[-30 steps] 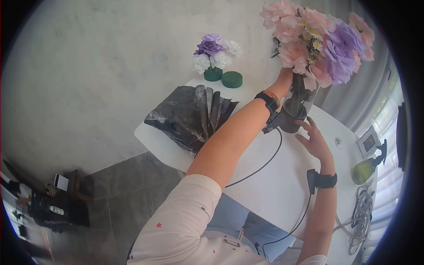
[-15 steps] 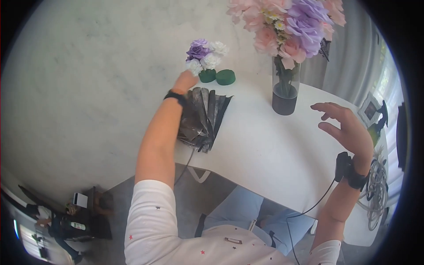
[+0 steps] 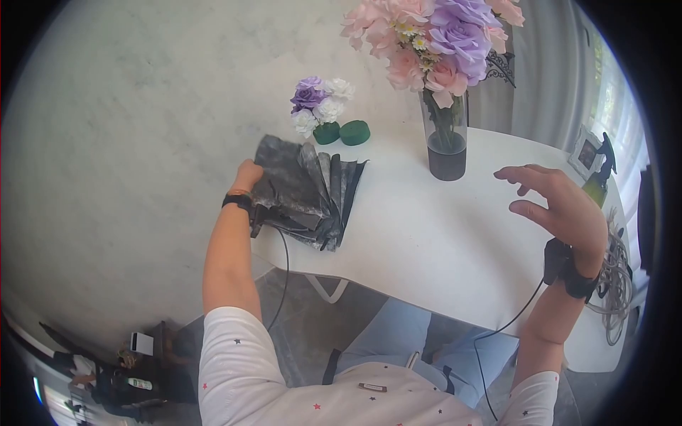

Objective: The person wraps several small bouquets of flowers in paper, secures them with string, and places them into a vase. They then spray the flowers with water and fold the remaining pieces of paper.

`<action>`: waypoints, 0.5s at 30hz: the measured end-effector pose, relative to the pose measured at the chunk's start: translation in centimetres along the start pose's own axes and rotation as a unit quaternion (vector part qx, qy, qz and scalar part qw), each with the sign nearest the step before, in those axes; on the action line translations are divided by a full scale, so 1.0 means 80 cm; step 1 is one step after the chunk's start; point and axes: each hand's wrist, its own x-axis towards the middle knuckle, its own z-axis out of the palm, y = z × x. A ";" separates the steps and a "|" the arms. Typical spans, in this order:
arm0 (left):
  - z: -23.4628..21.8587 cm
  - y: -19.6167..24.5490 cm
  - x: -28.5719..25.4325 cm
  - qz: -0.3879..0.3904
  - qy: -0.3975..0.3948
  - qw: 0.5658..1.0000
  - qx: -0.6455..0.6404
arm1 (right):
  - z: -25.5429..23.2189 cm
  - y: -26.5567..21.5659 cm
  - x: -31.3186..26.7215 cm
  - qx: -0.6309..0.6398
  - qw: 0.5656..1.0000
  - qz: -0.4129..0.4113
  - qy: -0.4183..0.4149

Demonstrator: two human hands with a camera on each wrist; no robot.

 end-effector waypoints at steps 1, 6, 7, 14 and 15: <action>-0.008 -0.005 0.004 0.002 0.076 0.996 -0.051 | -0.001 -0.001 -0.001 -0.004 1.000 0.016 -0.003; -0.103 0.005 -0.038 -0.043 0.073 0.899 -0.429 | -0.004 -0.005 -0.006 0.006 1.000 0.009 0.011; -0.124 0.015 -0.060 -0.036 0.055 0.852 -0.519 | -0.005 -0.008 -0.007 0.000 1.000 0.009 0.011; -0.183 0.066 -0.164 0.019 -0.040 0.743 -0.668 | 0.010 -0.012 0.004 0.032 0.999 -0.017 -0.040; -0.182 0.075 -0.175 0.021 -0.046 0.741 -0.669 | 0.018 -0.004 0.009 0.056 0.996 -0.039 -0.062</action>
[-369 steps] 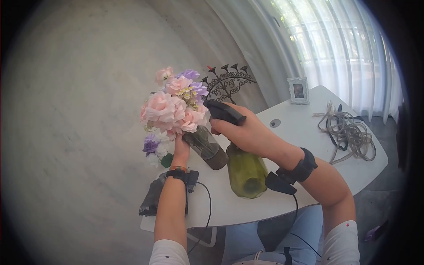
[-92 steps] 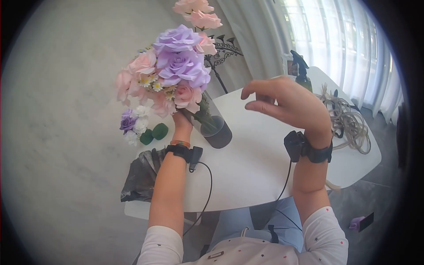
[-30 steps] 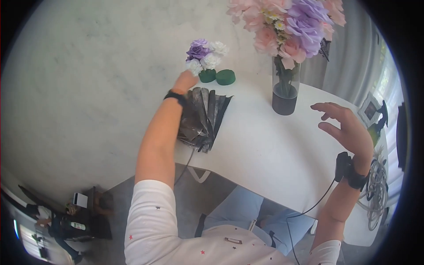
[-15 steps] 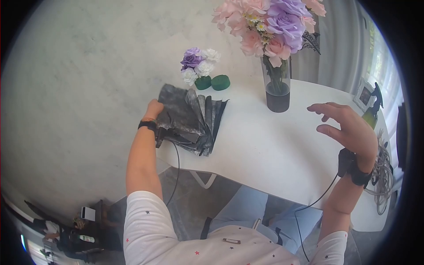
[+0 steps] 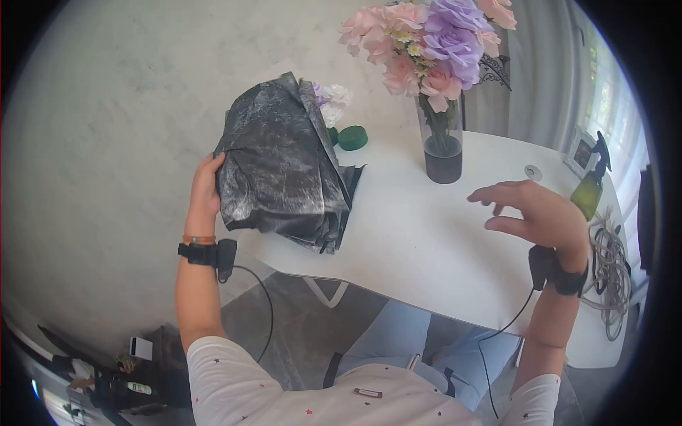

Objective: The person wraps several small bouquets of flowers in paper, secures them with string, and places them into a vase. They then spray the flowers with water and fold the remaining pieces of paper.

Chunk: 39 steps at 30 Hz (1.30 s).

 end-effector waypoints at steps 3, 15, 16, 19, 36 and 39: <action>0.041 -0.013 -0.024 -0.026 -0.095 0.995 -0.010 | 0.021 0.026 0.003 0.031 0.999 0.005 -0.019; 0.266 -0.136 -0.101 -0.214 -0.381 0.900 0.009 | 0.078 0.104 -0.071 0.335 0.887 0.262 0.181; 0.276 -0.147 -0.101 -0.230 -0.400 0.885 0.068 | 0.083 0.115 -0.073 0.331 0.886 0.273 0.174; 0.295 -0.171 -0.087 -0.248 -0.442 0.837 0.208 | 0.098 0.131 -0.077 0.296 0.891 0.301 0.166; 0.479 -0.229 -0.071 0.264 -0.623 0.660 0.327 | 0.123 0.180 -0.095 0.455 0.819 0.295 0.188; 0.501 -0.225 -0.069 0.115 -0.662 0.645 0.365 | 0.118 0.177 -0.095 0.424 0.830 0.315 0.181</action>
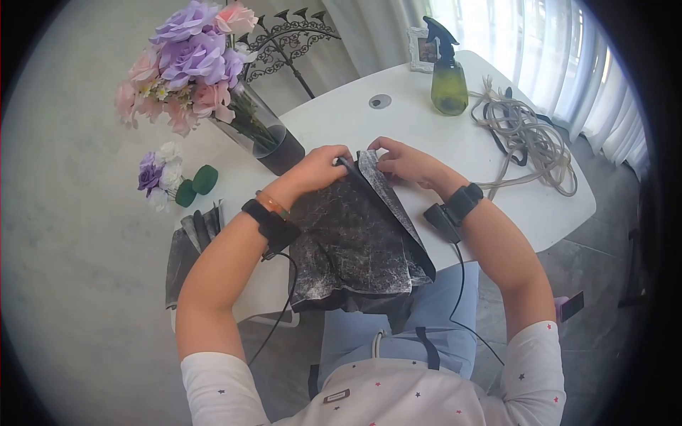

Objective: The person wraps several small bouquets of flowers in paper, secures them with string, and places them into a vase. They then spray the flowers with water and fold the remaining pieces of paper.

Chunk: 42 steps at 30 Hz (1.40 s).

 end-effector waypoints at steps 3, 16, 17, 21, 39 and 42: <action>-0.015 0.008 -0.009 0.002 0.040 0.997 -0.060 | 0.006 -0.011 -0.001 -0.047 0.994 0.019 0.098; -0.039 -0.007 -0.016 -0.044 0.173 0.977 -0.113 | -0.019 -0.025 -0.024 -0.209 0.973 -0.031 0.096; -0.039 -0.010 -0.016 -0.049 0.191 0.973 -0.117 | -0.023 -0.024 -0.024 -0.195 0.976 -0.035 0.088; -0.029 -0.005 -0.010 -0.063 0.237 0.957 -0.157 | -0.020 -0.026 -0.020 -0.172 0.983 -0.016 0.059; 0.046 0.099 -0.117 0.030 0.011 0.974 0.226 | -0.029 -0.021 -0.020 -0.293 0.956 0.002 -0.025; 0.053 0.114 -0.140 0.024 -0.058 0.967 0.246 | -0.030 -0.009 -0.014 -0.305 0.952 -0.023 -0.002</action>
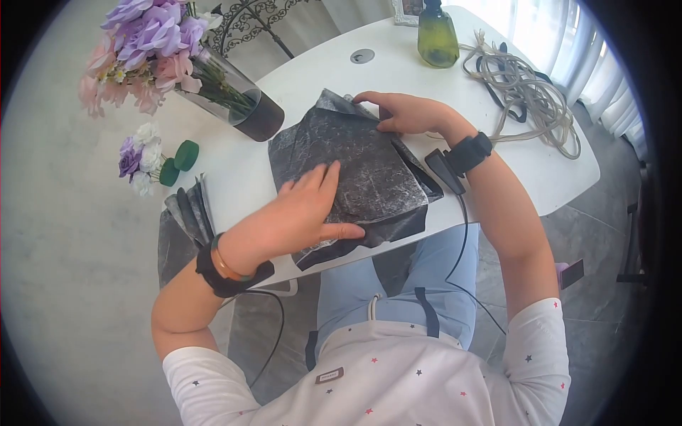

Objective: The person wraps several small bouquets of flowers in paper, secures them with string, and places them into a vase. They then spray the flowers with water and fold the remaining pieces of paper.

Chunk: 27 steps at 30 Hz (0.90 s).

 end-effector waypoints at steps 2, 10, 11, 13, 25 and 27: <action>0.018 -0.012 0.000 -0.039 -0.024 0.999 -0.021 | 0.004 0.008 0.004 -0.019 0.999 -0.027 0.017; 0.031 -0.029 0.008 -0.081 -0.165 0.983 0.008 | -0.004 -0.010 -0.008 0.021 1.000 0.019 0.011; 0.026 -0.023 0.006 -0.072 -0.148 0.986 -0.001 | -0.001 -0.002 -0.004 0.030 0.999 0.007 0.016; 0.022 -0.008 0.000 -0.062 -0.128 0.990 -0.008 | -0.004 0.001 -0.001 0.037 0.999 -0.005 0.023; 0.020 -0.023 -0.017 -0.157 0.216 0.952 -0.150 | -0.004 -0.001 -0.001 0.053 0.998 0.040 0.017; 0.029 -0.032 -0.018 -0.148 0.242 0.952 -0.114 | -0.003 0.003 0.000 0.052 0.998 0.041 0.020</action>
